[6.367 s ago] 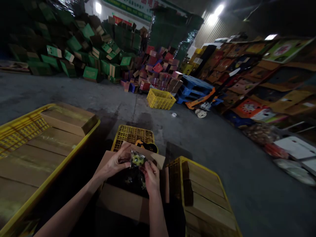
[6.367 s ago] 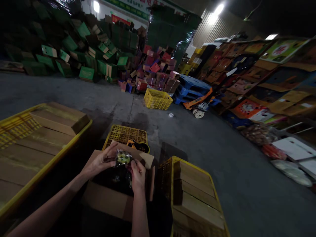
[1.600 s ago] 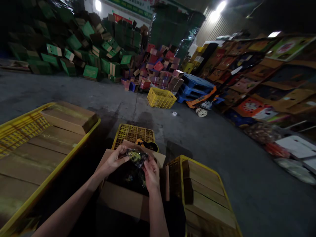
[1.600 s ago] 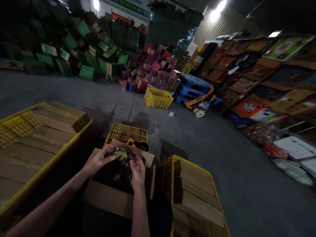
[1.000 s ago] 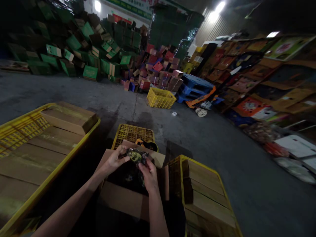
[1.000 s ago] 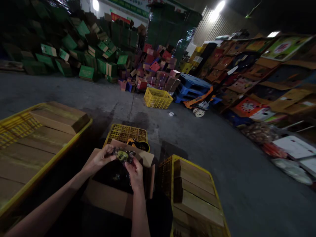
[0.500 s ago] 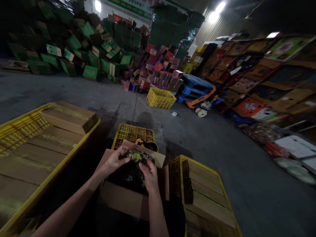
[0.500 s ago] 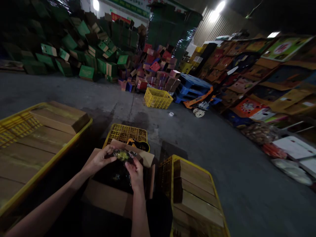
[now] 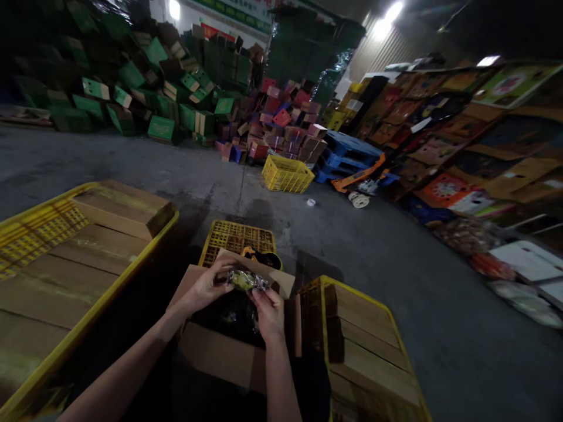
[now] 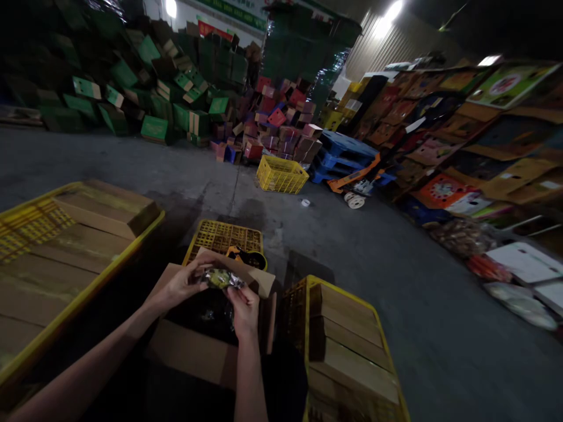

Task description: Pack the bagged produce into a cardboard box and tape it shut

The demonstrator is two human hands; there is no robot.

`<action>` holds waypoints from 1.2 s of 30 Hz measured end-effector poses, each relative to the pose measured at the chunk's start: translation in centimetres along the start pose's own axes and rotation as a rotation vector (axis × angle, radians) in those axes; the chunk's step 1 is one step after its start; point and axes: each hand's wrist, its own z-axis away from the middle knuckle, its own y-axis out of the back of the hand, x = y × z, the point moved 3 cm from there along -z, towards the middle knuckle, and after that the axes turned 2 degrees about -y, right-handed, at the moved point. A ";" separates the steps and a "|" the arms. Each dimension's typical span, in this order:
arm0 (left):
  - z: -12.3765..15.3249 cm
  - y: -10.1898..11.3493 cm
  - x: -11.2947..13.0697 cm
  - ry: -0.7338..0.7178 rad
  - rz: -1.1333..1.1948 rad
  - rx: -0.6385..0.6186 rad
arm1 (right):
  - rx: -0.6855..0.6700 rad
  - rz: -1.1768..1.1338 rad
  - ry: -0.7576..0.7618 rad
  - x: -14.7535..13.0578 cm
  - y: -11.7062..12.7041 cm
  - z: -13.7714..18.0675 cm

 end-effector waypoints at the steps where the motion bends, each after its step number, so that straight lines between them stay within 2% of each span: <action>1: 0.0 0.0 0.2 0.008 0.014 0.003 | 0.002 -0.011 0.022 -0.2 0.0 0.0; 5: 0.4 0.2 0.9 0.124 0.112 0.062 | 0.010 0.026 0.102 -0.5 0.1 -0.1; 7: 0.6 0.2 1.1 0.236 0.214 0.066 | -0.001 0.065 0.127 -0.6 0.2 -0.2; 9: 0.6 0.1 1.3 0.283 0.255 0.058 | -0.022 0.107 0.151 -0.6 0.2 -0.2; 14: -0.1 -0.4 2.5 0.017 0.000 -0.016 | -0.086 0.171 0.141 -0.8 0.0 0.1; 16: -0.2 -0.5 2.5 -0.027 -0.064 -0.030 | -0.094 0.176 0.136 -1.0 -0.1 0.2; 19: 0.0 0.0 1.8 -0.027 -0.103 0.018 | -0.022 0.152 0.127 -1.1 -0.1 0.3; 23: 0.3 0.4 1.1 0.007 -0.121 0.050 | 0.123 0.046 -0.013 -0.6 0.2 0.2; 29: 0.6 0.0 1.5 -0.015 -0.115 0.012 | -0.051 0.041 -0.136 0.3 -0.3 0.3; 33: 0.6 -0.2 2.1 0.030 -0.113 -0.050 | -0.024 0.074 -0.126 0.5 -0.1 0.3; 36: 0.4 -0.5 2.8 -0.020 -0.141 -0.133 | 0.002 0.074 -0.127 0.6 0.1 0.3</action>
